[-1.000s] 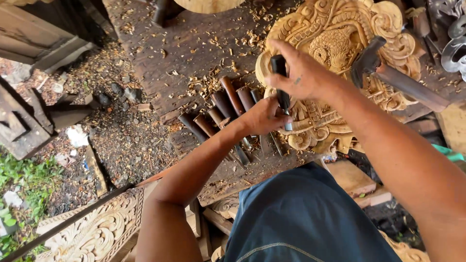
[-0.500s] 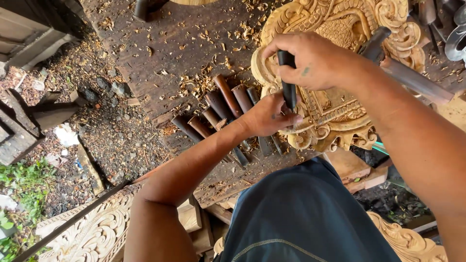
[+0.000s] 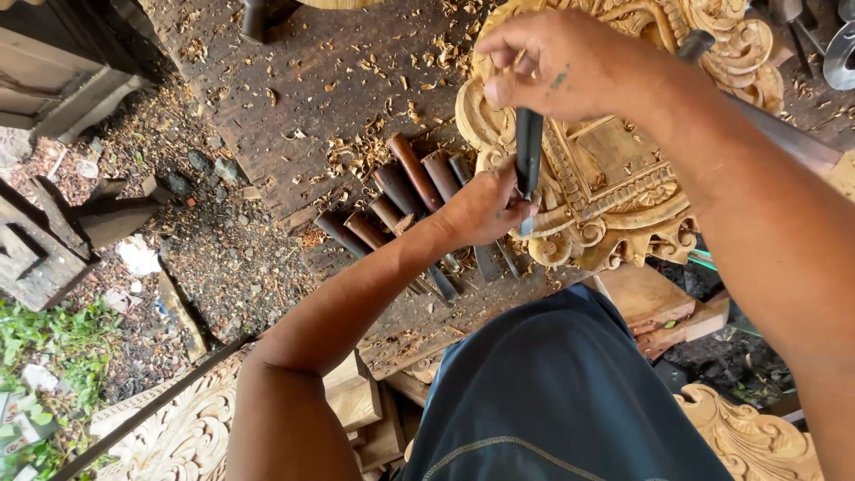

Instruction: The person selects chisels from the table, carves lines and details into an ornate wooden plaque by hand, and references a metal template.

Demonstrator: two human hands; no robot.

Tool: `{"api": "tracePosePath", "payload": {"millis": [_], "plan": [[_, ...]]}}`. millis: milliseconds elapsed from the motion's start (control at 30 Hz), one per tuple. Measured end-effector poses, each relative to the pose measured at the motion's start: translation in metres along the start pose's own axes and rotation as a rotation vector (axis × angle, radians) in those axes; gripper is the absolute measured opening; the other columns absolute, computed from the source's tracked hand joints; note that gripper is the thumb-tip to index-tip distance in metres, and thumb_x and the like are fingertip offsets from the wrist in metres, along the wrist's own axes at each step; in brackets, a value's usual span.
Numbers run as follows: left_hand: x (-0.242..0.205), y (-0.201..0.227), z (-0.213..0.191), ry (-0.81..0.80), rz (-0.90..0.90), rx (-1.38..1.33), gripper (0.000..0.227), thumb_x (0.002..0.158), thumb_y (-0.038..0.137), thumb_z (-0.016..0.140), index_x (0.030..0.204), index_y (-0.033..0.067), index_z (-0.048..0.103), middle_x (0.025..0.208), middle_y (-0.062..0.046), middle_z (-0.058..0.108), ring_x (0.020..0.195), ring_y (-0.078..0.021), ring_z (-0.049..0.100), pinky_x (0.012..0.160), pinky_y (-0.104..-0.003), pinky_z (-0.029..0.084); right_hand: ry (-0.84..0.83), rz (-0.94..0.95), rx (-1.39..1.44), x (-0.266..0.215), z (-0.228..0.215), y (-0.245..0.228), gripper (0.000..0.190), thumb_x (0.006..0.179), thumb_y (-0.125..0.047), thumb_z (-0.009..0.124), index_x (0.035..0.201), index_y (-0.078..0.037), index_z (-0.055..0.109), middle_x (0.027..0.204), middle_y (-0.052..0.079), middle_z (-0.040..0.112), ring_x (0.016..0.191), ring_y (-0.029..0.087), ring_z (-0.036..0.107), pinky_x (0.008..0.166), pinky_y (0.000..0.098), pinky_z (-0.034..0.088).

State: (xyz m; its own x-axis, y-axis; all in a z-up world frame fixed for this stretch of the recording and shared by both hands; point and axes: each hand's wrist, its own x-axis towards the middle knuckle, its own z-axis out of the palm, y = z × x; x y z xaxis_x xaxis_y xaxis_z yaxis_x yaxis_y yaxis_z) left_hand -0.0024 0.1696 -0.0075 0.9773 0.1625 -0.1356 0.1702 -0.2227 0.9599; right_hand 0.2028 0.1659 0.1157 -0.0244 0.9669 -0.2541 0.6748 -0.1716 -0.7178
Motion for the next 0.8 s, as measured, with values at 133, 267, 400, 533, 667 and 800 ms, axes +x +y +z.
{"api": "tracePosePath", "payload": {"millis": [133,267,400,533,667,800], "plan": [[0.001,-0.002,0.005,0.005,0.068,0.053,0.035,0.094,0.009,0.069,0.117,0.0016,0.044,0.092,-0.016,0.065,0.084,-0.0273,0.076,0.079,-0.036,0.060,0.060,-0.066,-0.231,0.013,-0.034,-0.017,0.033,0.106,-0.030,0.063,0.130,-0.007,0.067,0.106,0.015,0.072,0.092,0.028,0.071,0.076,0.0459,0.059],[-0.002,0.006,0.008,-0.017,-0.024,0.112,0.035,0.097,0.013,0.067,0.119,0.0013,0.043,0.084,-0.014,0.069,0.073,-0.0270,0.075,0.070,-0.037,0.060,0.020,0.271,-0.103,0.038,-0.033,-0.021,0.029,0.109,-0.036,0.052,0.120,-0.016,0.070,0.093,0.008,0.072,0.080,0.023,0.070,0.070,0.0438,0.056],[-0.008,0.012,0.010,0.012,-0.002,0.166,0.043,0.094,0.013,0.068,0.124,-0.0005,0.040,0.077,-0.016,0.068,0.067,-0.0306,0.072,0.063,-0.040,0.060,-0.394,0.406,-0.284,0.032,0.015,-0.027,0.041,0.110,-0.029,0.050,0.088,-0.006,0.075,0.085,0.015,0.070,0.075,0.027,0.063,0.072,0.0473,0.053],[-0.007,-0.001,0.009,0.013,0.090,0.015,0.032,0.099,0.015,0.067,0.118,0.0019,0.044,0.084,-0.012,0.071,0.074,-0.0265,0.076,0.068,-0.035,0.064,-0.228,0.269,0.141,0.043,-0.003,-0.011,0.035,0.104,-0.025,0.048,0.084,-0.007,0.070,0.080,0.011,0.072,0.069,0.019,0.069,0.067,0.0380,0.058],[-0.006,-0.002,0.011,0.023,0.133,0.152,0.041,0.094,0.014,0.069,0.121,-0.0002,0.042,0.079,-0.014,0.069,0.067,-0.0292,0.073,0.061,-0.038,0.059,-0.293,0.343,-0.101,0.033,0.023,-0.016,0.039,0.106,-0.026,0.049,0.085,-0.003,0.072,0.083,0.018,0.071,0.066,0.028,0.068,0.066,0.0478,0.054],[-0.005,0.002,0.008,-0.034,0.037,0.179,0.037,0.097,0.017,0.066,0.121,0.0012,0.042,0.075,-0.013,0.068,0.063,-0.0279,0.073,0.060,-0.038,0.058,-0.202,0.199,0.089,0.033,0.002,-0.017,0.033,0.101,-0.025,0.050,0.085,-0.005,0.071,0.085,0.013,0.075,0.070,0.022,0.071,0.063,0.0397,0.057]]}}
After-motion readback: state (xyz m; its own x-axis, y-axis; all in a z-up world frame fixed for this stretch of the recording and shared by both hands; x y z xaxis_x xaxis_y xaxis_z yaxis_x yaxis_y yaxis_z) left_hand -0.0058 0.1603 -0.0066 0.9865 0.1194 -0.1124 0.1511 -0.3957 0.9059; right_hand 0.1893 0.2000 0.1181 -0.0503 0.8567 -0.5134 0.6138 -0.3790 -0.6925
